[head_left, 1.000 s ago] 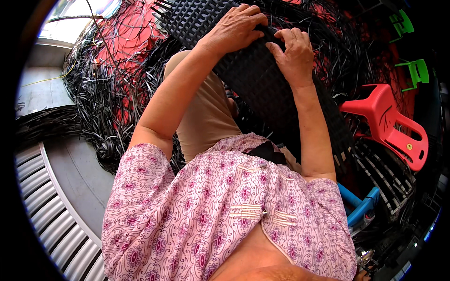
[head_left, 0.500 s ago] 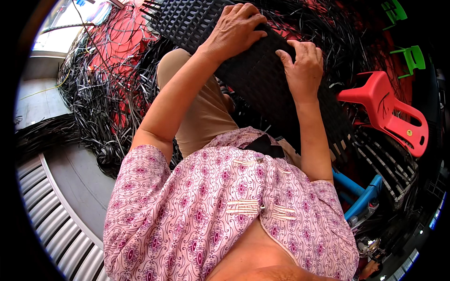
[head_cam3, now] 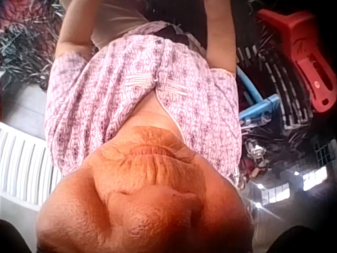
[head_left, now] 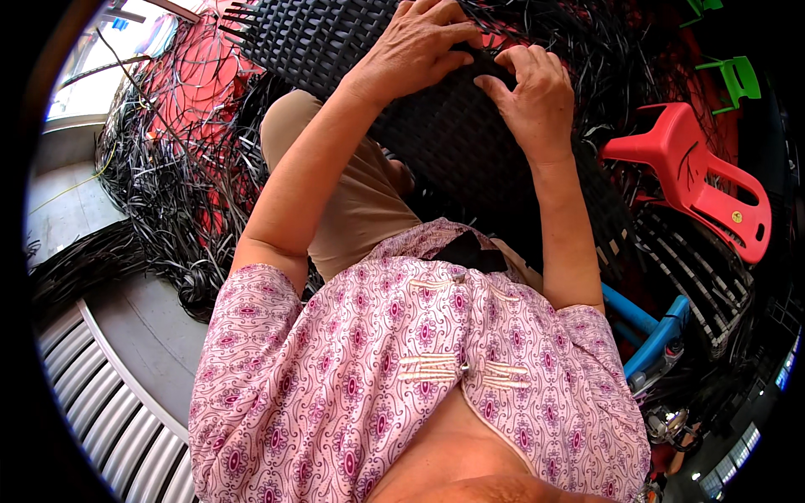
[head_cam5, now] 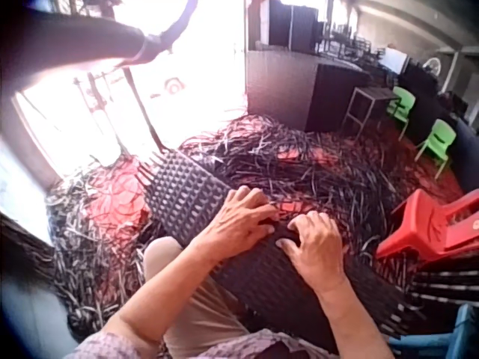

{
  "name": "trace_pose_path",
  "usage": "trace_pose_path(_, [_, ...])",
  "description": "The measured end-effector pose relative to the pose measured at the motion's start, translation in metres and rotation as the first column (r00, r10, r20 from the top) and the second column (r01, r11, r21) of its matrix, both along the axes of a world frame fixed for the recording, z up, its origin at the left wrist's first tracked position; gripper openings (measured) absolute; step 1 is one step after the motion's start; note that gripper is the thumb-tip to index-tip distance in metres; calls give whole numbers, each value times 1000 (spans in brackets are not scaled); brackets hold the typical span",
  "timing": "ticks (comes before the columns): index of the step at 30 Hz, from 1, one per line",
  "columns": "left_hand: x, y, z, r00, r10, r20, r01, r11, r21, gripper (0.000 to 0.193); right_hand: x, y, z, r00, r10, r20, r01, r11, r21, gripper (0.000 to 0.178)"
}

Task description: The person weaves a black basket by hand, interlacing thin black strips into the basket's frame. They adjust the basket's position and continue weaving the sides, ensuring the strips are tightly interlocked.

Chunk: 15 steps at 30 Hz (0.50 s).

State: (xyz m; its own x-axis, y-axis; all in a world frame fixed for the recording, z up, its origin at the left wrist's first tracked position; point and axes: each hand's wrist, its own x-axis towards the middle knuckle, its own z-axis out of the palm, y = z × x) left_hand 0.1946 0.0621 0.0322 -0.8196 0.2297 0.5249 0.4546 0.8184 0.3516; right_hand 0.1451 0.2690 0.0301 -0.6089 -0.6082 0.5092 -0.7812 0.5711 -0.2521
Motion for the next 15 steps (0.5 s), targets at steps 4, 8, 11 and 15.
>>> trace_pose_path(4, [1,0,-4,1000,-8,3,8,1000,-3,23,-3,0,-3,999,24,46,-23,999,-38,32])
trace_pose_path(8, [-1,1,-2,998,-60,1,60,998,-10,21,-5,1,-4,998,53,40,-52,998,-27,32])
trace_pose_path(11, [0,-1,-3,997,-78,-24,77,997,-30,20,-4,0,-5,998,59,4,-59,998,-20,31])
trace_pose_path(15, [2,-2,-4,995,-97,-18,96,994,-43,20,-3,-2,-7,997,77,2,-77,996,-36,29])
